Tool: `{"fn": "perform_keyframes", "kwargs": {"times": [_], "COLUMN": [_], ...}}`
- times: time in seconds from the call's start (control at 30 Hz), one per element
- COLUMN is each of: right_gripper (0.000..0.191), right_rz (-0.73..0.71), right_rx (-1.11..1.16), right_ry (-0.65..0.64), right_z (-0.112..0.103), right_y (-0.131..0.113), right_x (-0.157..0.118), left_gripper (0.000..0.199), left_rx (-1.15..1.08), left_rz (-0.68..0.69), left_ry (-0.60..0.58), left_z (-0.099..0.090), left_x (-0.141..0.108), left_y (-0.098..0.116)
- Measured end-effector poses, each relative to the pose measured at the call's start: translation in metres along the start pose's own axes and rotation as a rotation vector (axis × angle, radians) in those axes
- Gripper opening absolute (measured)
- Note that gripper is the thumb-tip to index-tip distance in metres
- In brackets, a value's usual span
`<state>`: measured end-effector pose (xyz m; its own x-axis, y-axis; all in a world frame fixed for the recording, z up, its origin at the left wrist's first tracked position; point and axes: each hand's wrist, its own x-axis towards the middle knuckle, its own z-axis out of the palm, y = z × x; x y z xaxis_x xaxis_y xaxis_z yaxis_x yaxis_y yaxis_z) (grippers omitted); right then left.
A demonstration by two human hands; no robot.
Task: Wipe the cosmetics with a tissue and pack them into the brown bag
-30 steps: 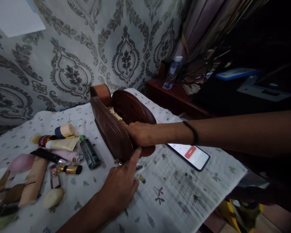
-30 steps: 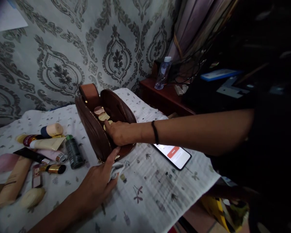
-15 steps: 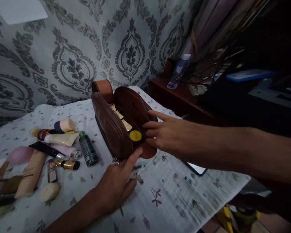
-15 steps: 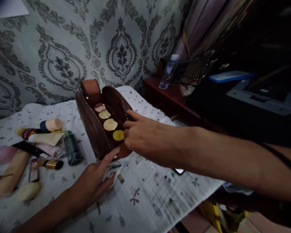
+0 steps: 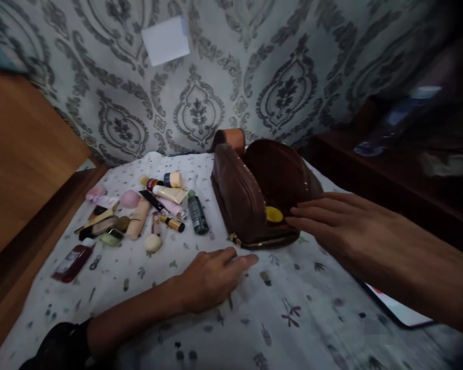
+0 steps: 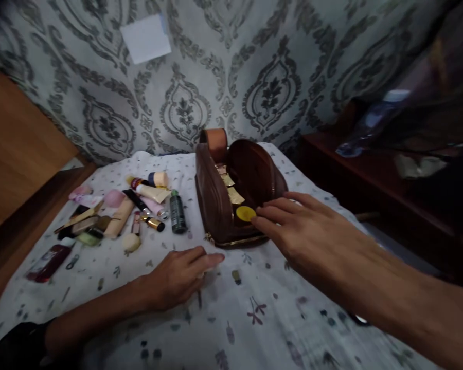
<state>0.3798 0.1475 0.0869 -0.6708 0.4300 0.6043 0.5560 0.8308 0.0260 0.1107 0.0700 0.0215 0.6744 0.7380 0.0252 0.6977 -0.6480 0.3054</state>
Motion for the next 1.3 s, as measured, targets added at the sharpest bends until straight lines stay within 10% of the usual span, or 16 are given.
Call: {"fn": "perform_keyframes", "kwargs": {"times": [0.1,0.27,0.67,1.03,1.3], "right_gripper": [0.032,0.029,0.053,0.036,0.037], "right_rz": [-0.200,-0.140,0.416,0.449,0.370], "right_rx": [0.012,0.329,0.400,0.472,0.489], "right_ry": [-0.005,-0.084,-0.066,-0.004,0.048], "right_z": [-0.003,0.024,0.200,0.208,0.221], "right_y": [-0.024,-0.071,-0.110,-0.104,-0.096], "right_x": [0.005,0.006,0.049,0.040,0.046], "left_gripper": [0.030,0.019,0.015,0.013,0.014], "left_rx": [0.201,0.337,0.249,0.154,0.375], "left_rz": [-0.063,-0.183,-0.064,-0.144,-0.407], "left_ry": [0.035,-0.005,0.409,0.545,0.129], "left_z": [0.002,0.002,0.021,0.019,0.005], "left_x": [-0.027,-0.061,-0.075,-0.077,-0.082], "left_y": [-0.012,-0.036,-0.057,-0.067,-0.075]}}
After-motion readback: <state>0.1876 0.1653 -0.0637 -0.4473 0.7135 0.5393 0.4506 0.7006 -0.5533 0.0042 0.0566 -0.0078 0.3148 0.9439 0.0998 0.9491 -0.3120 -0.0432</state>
